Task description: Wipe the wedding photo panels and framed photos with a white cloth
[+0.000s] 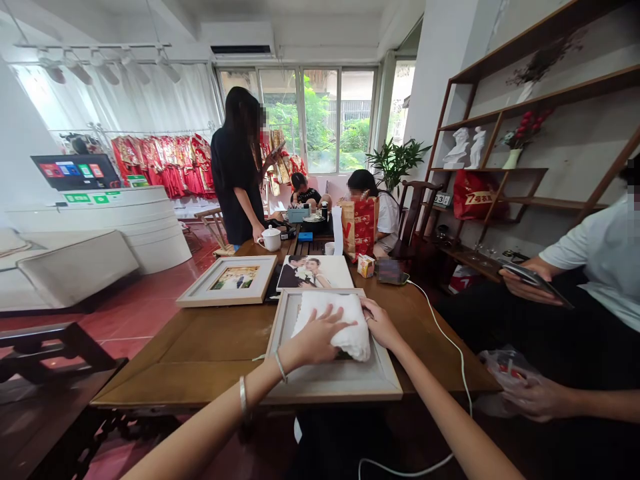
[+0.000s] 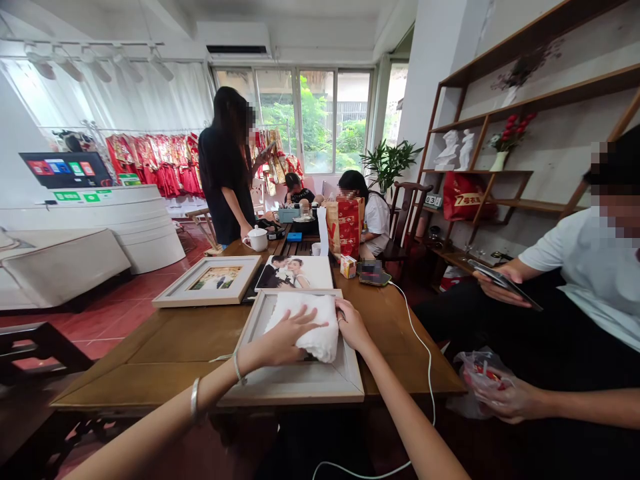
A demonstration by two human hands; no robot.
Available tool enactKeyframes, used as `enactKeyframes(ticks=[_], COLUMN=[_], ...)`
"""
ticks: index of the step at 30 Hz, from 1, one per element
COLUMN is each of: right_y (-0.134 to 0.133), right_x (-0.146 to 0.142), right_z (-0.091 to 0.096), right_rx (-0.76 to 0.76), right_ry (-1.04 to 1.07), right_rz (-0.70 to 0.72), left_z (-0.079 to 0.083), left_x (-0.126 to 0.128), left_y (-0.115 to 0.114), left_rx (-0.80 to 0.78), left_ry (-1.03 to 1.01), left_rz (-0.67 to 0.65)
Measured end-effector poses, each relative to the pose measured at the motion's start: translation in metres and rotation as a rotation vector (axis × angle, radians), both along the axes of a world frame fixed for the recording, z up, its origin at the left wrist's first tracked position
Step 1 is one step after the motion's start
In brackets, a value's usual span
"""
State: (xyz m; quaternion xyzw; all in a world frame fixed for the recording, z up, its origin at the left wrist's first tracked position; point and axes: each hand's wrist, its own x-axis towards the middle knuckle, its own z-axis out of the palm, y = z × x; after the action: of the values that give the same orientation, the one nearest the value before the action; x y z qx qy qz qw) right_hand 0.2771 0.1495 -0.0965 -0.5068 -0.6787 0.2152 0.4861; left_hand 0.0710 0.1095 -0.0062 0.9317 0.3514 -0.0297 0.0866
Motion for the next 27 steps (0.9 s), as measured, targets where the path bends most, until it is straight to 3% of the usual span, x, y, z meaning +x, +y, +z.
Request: enactKeyframes(ticks=[4,7,11,14,18,22,27], right_y=[-0.003,-0.003,-0.002,-0.002,-0.002,-0.004,-0.003], right_x=[0.000,-0.001,-0.001,0.000,-0.001,-0.003,-0.002], right_z=[0.001,0.001,-0.001,-0.002,-0.002,0.000,-0.004], right_rx=[-0.009,-0.007,0.011,0.022,0.013,0.016,0.096], right_ry=[0.003,0.008,0.022,0.031,0.028,0.040,0.129], right_rz=[-0.013,-0.014,-0.014,-0.010,-0.016,-0.028,-0.014], left_z=[0.012,0.021,0.026,0.017,0.000,-0.005,-0.003], left_x=[-0.013,-0.023,-0.021,-0.010,-0.001,0.006,0.026], left_y=[-0.047,-0.078,-0.094,-0.080,-0.038,0.001,0.025], left_rx=[-0.039,-0.059,-0.036,0.031,0.227,0.282,0.317], left_ry=[0.036,0.080,0.125,0.166,0.129,0.081,0.036], left_rz=[-0.027,0.040,0.135,0.237,0.323,0.295,0.216])
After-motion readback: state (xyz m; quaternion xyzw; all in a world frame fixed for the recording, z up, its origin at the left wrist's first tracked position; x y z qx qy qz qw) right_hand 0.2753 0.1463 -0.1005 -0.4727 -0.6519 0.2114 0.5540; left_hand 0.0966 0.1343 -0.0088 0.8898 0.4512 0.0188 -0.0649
